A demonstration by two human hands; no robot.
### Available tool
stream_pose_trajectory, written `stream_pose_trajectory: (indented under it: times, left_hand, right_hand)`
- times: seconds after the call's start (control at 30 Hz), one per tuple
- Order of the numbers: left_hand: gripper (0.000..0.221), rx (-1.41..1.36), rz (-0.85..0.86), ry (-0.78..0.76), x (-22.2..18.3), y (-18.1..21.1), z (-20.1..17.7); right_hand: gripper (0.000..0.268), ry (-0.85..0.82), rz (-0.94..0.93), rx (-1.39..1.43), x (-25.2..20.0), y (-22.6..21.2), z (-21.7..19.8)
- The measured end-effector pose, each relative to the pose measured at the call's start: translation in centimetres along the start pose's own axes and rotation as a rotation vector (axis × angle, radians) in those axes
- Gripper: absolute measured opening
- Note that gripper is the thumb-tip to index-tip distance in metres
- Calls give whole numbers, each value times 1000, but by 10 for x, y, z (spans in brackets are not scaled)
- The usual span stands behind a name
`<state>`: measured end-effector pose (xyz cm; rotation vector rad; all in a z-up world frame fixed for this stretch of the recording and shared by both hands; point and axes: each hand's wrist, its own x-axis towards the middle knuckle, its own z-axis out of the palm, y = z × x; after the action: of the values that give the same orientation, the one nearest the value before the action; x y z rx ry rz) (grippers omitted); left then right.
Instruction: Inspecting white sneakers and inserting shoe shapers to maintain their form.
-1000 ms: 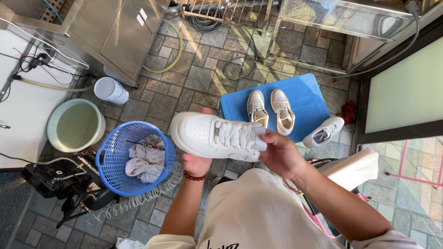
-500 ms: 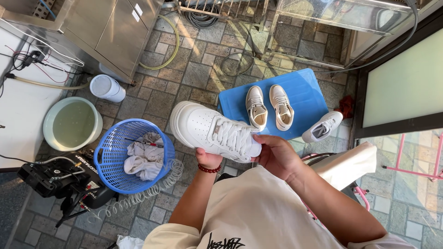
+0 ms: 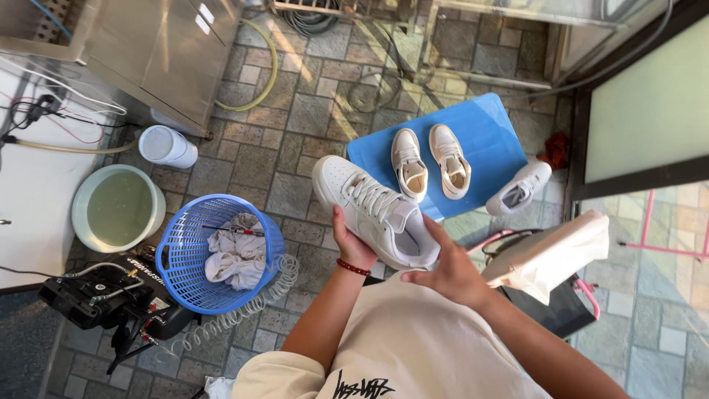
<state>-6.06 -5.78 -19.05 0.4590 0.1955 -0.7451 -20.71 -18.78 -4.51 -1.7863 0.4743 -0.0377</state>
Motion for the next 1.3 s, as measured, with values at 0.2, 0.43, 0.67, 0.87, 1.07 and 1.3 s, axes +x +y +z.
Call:
stream_pose_trajectory:
  times: [0.2,0.43,0.67,0.87,1.07,1.3]
  left_hand:
    - [84,48,-214,54,11,-20,-15]
    - [86,96,-543,136,47,-82,-81]
    - [62,954,-603,376,36,-70,-199]
    - [42,1232,-581,715,-79,-30,-291]
    - [37,1236,-660,945,-157,-42,-283]
    - [44,1635,-362,634,0,-97,-244]
  right_hand:
    - [99,226,93,-197,-4,59,9]
    - [63,184,164,-253,-14,133,-32]
    - [59,462,449,-472,67,234,-157]
    - [48,605,356,-464,163,378,-200]
    - [45,746,444,-416,132,410,-164]
    - [45,506,376,-488,53,331,-133]
